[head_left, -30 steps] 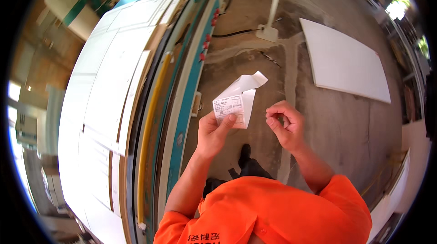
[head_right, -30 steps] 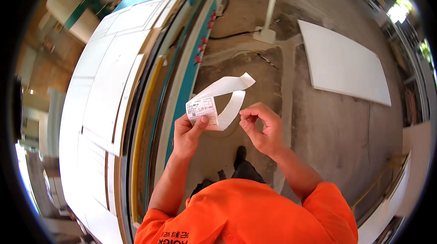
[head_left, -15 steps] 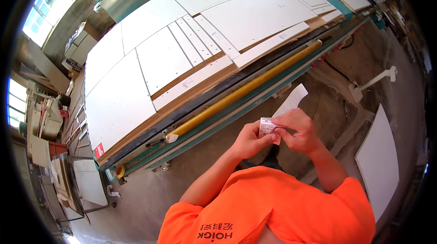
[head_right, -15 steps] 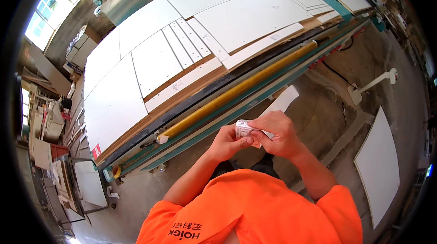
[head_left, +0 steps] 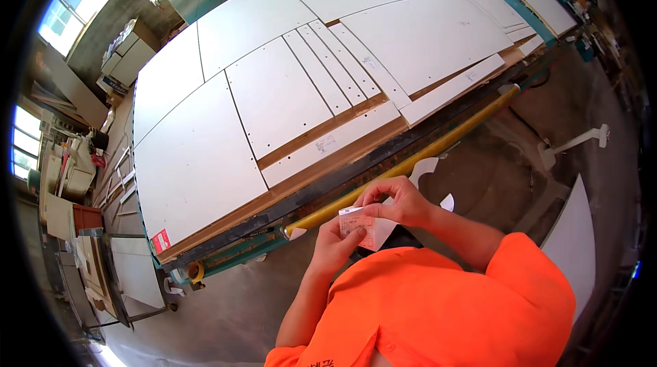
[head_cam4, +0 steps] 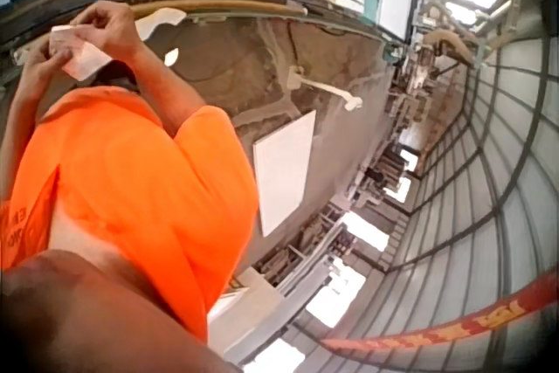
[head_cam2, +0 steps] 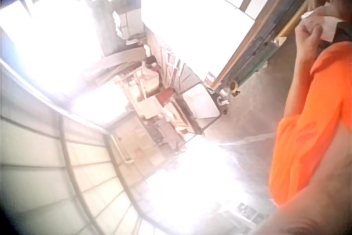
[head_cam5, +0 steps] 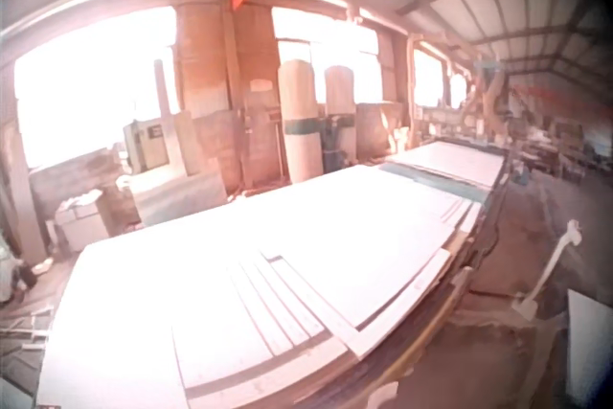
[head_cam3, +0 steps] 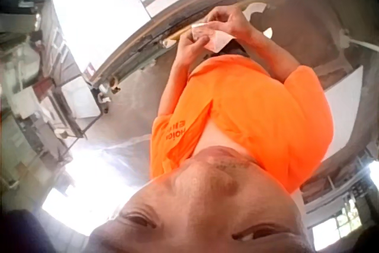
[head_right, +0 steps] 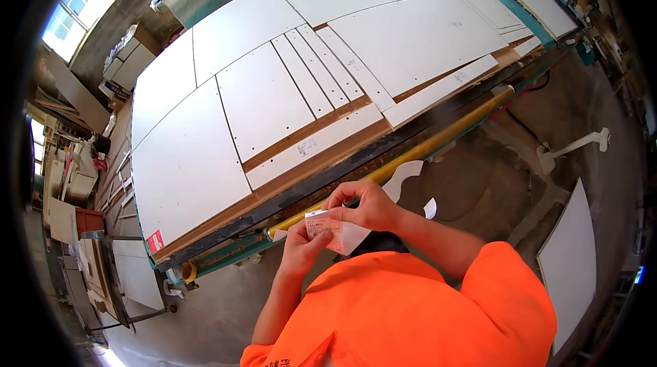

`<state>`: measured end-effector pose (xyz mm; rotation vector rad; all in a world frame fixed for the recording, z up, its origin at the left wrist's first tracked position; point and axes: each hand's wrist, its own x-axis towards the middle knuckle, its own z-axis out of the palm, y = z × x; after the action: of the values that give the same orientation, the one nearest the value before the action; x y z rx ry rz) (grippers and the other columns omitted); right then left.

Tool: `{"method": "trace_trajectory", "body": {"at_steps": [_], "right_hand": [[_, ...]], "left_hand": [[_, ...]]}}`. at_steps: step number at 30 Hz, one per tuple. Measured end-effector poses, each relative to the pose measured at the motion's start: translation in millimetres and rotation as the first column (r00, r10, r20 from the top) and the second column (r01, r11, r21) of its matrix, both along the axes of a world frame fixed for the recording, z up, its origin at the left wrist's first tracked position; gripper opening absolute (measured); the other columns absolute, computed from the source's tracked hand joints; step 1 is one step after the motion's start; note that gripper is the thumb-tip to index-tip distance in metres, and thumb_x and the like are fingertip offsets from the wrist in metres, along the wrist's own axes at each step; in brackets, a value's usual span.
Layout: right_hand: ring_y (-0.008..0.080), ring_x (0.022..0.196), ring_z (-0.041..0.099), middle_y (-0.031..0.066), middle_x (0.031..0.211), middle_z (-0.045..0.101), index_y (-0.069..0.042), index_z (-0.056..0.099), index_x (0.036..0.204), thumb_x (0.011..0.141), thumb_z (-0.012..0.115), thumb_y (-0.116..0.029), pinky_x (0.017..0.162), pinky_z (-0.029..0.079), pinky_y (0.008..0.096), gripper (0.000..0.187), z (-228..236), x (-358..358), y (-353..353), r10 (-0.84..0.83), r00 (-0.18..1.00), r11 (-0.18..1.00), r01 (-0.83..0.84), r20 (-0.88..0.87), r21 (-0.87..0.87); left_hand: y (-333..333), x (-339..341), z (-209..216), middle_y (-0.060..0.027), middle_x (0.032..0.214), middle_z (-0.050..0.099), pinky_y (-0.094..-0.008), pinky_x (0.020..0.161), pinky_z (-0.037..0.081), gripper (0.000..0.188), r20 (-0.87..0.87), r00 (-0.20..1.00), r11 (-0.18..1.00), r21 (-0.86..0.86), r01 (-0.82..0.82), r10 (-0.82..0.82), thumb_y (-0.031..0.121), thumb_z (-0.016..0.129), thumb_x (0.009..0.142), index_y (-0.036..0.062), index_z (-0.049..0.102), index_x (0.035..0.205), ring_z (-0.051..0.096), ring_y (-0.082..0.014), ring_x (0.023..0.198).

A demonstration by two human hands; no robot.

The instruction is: The person peels stickers from a roll and applies them to the surface of several white boards on a workbench.

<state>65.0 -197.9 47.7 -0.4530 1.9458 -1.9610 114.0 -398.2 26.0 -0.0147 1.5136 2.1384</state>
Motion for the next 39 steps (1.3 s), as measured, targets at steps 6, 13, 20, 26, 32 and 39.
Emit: {"method": "trace_trajectory", "body": {"at_steps": [6, 13, 20, 26, 32, 39], "right_hand": [[0.0081, 0.073, 0.058, 0.0033, 0.079, 0.065, 0.000, 0.065, 0.085, 0.084, 0.066, -0.005, 0.067, 0.047, 0.0229, 0.006, -23, -137, 25, -0.344, 0.917, 0.922, 0.371, 0.200, -0.114], [0.0260, 0.072, 0.061, 0.0061, 0.075, 0.064, -0.008, 0.060, 0.075, 0.075, 0.065, -0.007, 0.065, 0.049, 0.0354, 0.005, -90, -337, 62, -0.253, 0.416, 0.558, 0.800, -0.874, 0.219], [0.0256, 0.070, 0.059, 0.0066, 0.070, 0.061, -0.009, 0.056, 0.069, 0.072, 0.062, -0.007, 0.069, 0.047, 0.0365, 0.007, -136, -396, 47, 0.058, 0.433, 0.546, 0.741, -0.900, 0.391], [0.0274, 0.072, 0.059, 0.0083, 0.070, 0.060, -0.009, 0.055, 0.070, 0.071, 0.062, -0.006, 0.074, 0.047, 0.0365, 0.008, -150, -389, 46, 0.120, 0.483, 0.545, 0.698, -0.867, 0.464], [0.0266, 0.076, 0.061, 0.0082, 0.075, 0.063, -0.009, 0.055, 0.072, 0.073, 0.062, -0.007, 0.079, 0.048, 0.0360, 0.007, -149, -381, 41, 0.099, 0.496, 0.537, 0.703, -0.863, 0.466], [0.0267, 0.090, 0.062, 0.0097, 0.092, 0.066, -0.007, 0.063, 0.090, 0.076, 0.062, -0.010, 0.087, 0.046, 0.0374, 0.014, -145, -372, 41, 0.109, 0.619, 0.493, 0.646, -0.778, 0.583]], "left_hand": [[-26, -71, -10, -0.0041, 0.099, 0.065, -0.0265, 0.081, 0.047, 0.033, 0.121, 0.992, 0.993, -0.118, -0.026, 0.040, 0.004, 0.062, 0.082, -0.0031, 0.058, 0.114, 0.059, -0.0106, 0.087], [-46, -122, -13, -0.0089, 0.096, 0.066, -0.0297, 0.079, 0.051, 0.034, 0.290, 0.895, 0.926, 0.070, -0.372, 0.338, 0.001, 0.063, 0.077, -0.0042, 0.058, 0.110, 0.064, -0.0167, 0.084], [-64, -155, -18, -0.0102, 0.094, 0.066, -0.0300, 0.078, 0.051, 0.035, 0.349, 0.863, 0.919, 0.013, -0.395, 0.365, 0.000, 0.062, 0.076, -0.0054, 0.058, 0.110, 0.065, -0.0172, 0.084], [-76, -175, -28, -0.0105, 0.095, 0.066, -0.0291, 0.077, 0.051, 0.034, 0.390, 0.862, 0.931, 0.027, -0.364, 0.325, -0.001, 0.061, 0.076, -0.0059, 0.058, 0.110, 0.065, -0.0166, 0.083], [-78, -190, -31, -0.0094, 0.094, 0.066, -0.0284, 0.076, 0.051, 0.033, 0.413, 0.863, 0.946, 0.013, -0.324, 0.290, -0.002, 0.060, 0.077, -0.0056, 0.057, 0.110, 0.064, -0.0159, 0.082], [-80, -195, -36, -0.0090, 0.093, 0.066, -0.0282, 0.075, 0.051, 0.030, 0.408, 0.865, 0.945, 0.020, -0.327, 0.291, -0.001, 0.061, 0.078, -0.0046, 0.058, 0.108, 0.064, -0.0154, 0.080]]}}
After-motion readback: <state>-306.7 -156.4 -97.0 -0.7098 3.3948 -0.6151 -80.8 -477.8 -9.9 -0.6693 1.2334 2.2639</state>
